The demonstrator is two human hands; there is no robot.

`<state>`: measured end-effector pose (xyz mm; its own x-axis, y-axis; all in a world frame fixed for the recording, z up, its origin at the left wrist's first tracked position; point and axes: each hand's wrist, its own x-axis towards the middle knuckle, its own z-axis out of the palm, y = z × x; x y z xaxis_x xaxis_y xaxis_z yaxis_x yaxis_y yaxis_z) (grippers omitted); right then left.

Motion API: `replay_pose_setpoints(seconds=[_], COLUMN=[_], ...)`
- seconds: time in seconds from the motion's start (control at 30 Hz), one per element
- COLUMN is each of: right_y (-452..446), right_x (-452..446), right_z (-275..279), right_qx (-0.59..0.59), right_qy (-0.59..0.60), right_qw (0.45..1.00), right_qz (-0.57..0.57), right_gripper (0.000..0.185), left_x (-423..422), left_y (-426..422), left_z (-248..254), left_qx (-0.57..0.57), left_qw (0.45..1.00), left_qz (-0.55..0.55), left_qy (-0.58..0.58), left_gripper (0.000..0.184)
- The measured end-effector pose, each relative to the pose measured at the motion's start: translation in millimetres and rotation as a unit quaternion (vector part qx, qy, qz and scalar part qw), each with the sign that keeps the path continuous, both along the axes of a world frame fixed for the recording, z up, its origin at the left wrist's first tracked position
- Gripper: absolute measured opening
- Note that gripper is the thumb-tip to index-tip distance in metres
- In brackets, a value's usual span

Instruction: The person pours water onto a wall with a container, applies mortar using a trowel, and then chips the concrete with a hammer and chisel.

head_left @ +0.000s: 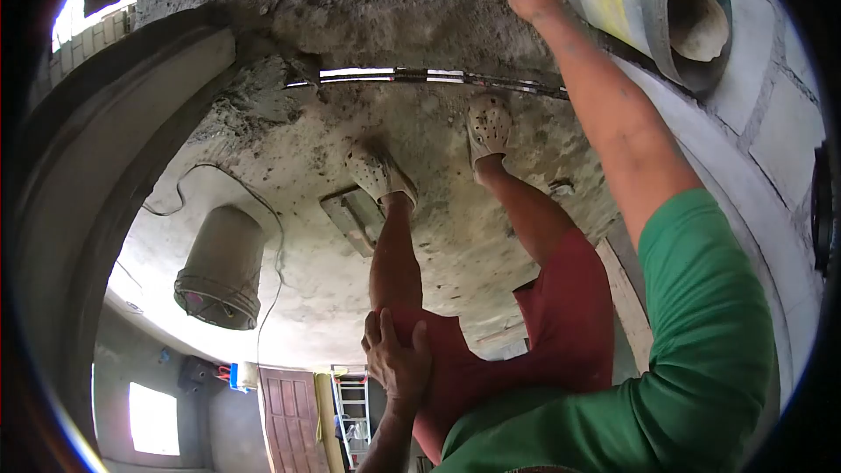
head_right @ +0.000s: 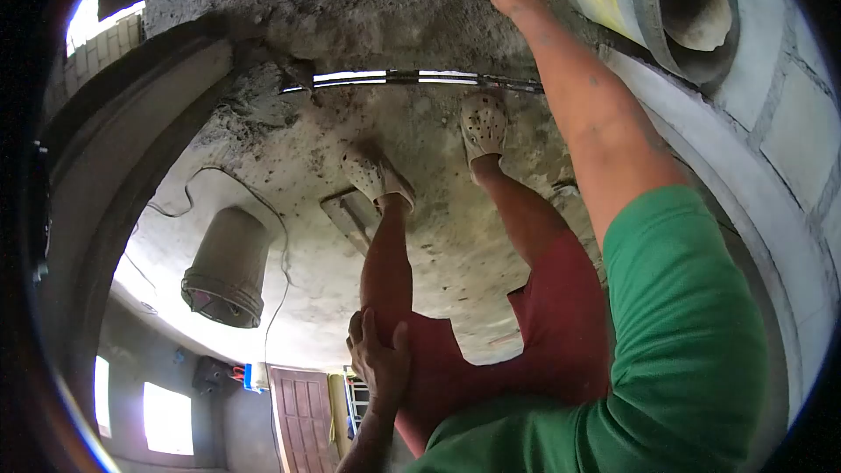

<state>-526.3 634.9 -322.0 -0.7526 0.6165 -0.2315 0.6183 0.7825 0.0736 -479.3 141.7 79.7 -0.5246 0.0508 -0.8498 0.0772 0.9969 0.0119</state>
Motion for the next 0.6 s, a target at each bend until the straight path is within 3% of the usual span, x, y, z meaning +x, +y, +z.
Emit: replay_pose_setpoints(seconds=[0.03,0.1,0.17,0.23,0.27,0.33,0.43,0.53,0.6], right_y=[-4.2,-29.7,-57.6,-96.5,-117.7,-152.5,-205.8,-275.5,-317.3], right_x=[1.9,5.6,34.9,98.4,122.0,186.9,256.9,310.5,324.6], right_z=[6.4,55.0,111.8,154.1,194.6,249.3,357.9,444.5,481.3], right_qx=[-0.002,-0.151,-0.337,-0.349,-0.415,-0.412,-0.452,-0.416,-0.468], right_qy=[0.003,0.115,0.092,0.12,0.099,0.017,-0.088,-0.137,-0.11], right_qw=[1.0,0.981,0.934,0.929,0.9,0.905,0.872,0.89,0.839], right_qz=[0.0,-0.047,-0.078,-0.028,-0.092,-0.101,-0.164,-0.13,-0.254], right_gripper=[0.047,0.045,0.044,0.044,0.043,0.041,0.052,0.068,0.086], left_x=[3.3,8.9,11.8,16.6,23.6,23.8,31.0,31.0,34.6], left_y=[-0.4,-3.6,-5.8,-6.0,-9.8,-0.5,-12.0,-17.7,-33.0], left_z=[2.3,8.7,16.0,22.7,21.5,24.6,25.3,24.1,24.2], left_qx=[-0.012,-0.016,-0.019,-0.015,-0.012,-0.031,-0.021,-0.012,-0.004], left_qw=[1.0,1.0,1.0,1.0,0.999,0.999,0.999,0.998,0.996], left_qz=[-0.003,-0.004,-0.006,-0.014,-0.034,-0.029,-0.033,-0.05,-0.09], left_qy=[-0.004,0.0,0.003,-0.01,0.002,-0.019,-0.029,-0.048,-0.016], left_gripper=[0.063,0.064,0.064,0.063,0.059,0.058,0.054,0.059,0.063])
